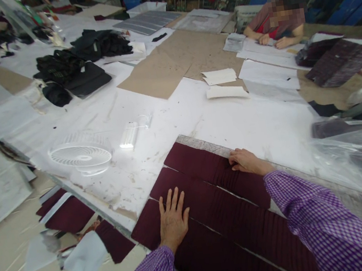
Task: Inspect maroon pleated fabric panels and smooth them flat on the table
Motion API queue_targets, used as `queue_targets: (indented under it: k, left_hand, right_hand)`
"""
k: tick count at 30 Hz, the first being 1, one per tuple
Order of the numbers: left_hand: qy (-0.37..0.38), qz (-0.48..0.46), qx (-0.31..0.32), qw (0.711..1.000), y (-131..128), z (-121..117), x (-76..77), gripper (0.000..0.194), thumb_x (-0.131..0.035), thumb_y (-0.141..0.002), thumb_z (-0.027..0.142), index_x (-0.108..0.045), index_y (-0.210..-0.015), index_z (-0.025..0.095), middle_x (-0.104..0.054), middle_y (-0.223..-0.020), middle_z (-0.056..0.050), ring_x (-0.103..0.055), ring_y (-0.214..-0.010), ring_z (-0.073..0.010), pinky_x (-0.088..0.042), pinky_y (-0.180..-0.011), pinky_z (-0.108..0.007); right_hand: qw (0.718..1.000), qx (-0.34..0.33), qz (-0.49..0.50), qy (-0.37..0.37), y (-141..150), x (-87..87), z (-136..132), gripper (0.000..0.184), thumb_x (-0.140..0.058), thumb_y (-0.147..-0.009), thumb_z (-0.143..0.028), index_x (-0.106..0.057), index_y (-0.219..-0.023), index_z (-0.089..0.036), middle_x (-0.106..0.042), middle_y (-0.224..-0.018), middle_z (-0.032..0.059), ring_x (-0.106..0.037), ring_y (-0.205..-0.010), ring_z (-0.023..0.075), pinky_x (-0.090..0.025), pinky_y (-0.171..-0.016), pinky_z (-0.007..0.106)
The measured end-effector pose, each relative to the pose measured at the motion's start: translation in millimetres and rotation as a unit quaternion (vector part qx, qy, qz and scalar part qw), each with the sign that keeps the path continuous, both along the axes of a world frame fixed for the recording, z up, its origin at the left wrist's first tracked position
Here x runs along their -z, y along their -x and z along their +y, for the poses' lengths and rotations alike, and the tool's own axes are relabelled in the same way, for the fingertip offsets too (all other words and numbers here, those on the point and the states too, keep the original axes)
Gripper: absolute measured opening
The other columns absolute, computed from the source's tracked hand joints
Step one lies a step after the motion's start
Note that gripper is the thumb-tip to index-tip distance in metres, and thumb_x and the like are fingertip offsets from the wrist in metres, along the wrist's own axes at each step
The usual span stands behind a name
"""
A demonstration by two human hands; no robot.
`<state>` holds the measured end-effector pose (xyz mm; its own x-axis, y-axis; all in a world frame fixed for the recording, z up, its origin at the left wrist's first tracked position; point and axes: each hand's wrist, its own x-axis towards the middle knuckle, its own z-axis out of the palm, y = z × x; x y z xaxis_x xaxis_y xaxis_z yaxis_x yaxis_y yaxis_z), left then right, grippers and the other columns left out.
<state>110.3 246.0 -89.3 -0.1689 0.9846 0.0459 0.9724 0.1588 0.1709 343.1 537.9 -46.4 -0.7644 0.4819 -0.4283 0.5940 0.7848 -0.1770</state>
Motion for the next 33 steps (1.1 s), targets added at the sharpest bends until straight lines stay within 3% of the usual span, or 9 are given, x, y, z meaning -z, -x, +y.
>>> queue_targets:
  k: [9,17,22,27,33]
  left_hand:
    - [-0.001,0.0,0.001,1.0,1,-1,-0.8,0.052,-0.038,-0.091,0.03,-0.03,-0.142,0.022,-0.027,-0.153,-0.005,-0.02,-0.141,-0.0277,-0.019,-0.112,-0.058]
    - [-0.014,0.001,0.003,1.0,0,-1,0.2,0.053,-0.039,-0.09,0.029,-0.029,-0.143,0.022,-0.028,-0.152,-0.005,-0.021,-0.141,-0.0279,-0.019,-0.112,-0.058]
    - [-0.009,-0.005,0.002,1.0,0,-1,-0.4,0.053,-0.038,-0.091,0.029,-0.029,-0.143,0.023,-0.028,-0.152,-0.005,-0.019,-0.142,-0.0277,-0.018,-0.112,-0.058]
    - [-0.008,-0.011,-0.001,1.0,1,-1,-1.7,0.053,-0.038,-0.091,0.03,-0.029,-0.143,0.023,-0.028,-0.152,-0.005,-0.019,-0.142,-0.0272,-0.018,-0.113,-0.057]
    - [-0.007,-0.007,0.0,1.0,1,-1,-2.0,0.052,-0.038,-0.091,0.029,-0.031,-0.142,0.022,-0.028,-0.152,-0.006,-0.02,-0.142,-0.0278,-0.018,-0.113,-0.058]
  right_hand:
    - [0.999,0.027,0.014,0.01,-13,10.5,-1,0.024,-0.056,-0.089,-0.035,-0.061,-0.103,-0.016,-0.064,-0.103,0.0057,-0.059,-0.097,0.0213,-0.047,-0.087,0.043]
    - [0.996,0.079,0.016,0.035,-15,8.6,-4,0.028,-0.056,-0.088,-0.038,-0.061,-0.104,-0.016,-0.064,-0.104,0.0068,-0.059,-0.097,0.0217,-0.046,-0.087,0.044]
    - [0.989,0.114,0.018,0.094,-24,2.6,0,0.03,-0.059,-0.086,-0.041,-0.061,-0.102,-0.016,-0.066,-0.092,0.0039,-0.062,-0.082,0.0187,-0.05,-0.078,0.039]
    - [0.974,0.128,0.034,0.183,-42,3.4,8,0.026,-0.059,-0.087,-0.036,-0.062,-0.101,-0.015,-0.067,-0.091,0.0026,-0.064,-0.083,0.0184,-0.051,-0.077,0.038]
    - [0.966,0.154,0.048,0.201,-55,4.3,8,0.022,-0.057,-0.088,-0.035,-0.063,-0.092,-0.014,-0.065,-0.083,0.0006,-0.063,-0.079,0.0176,-0.051,-0.075,0.036]
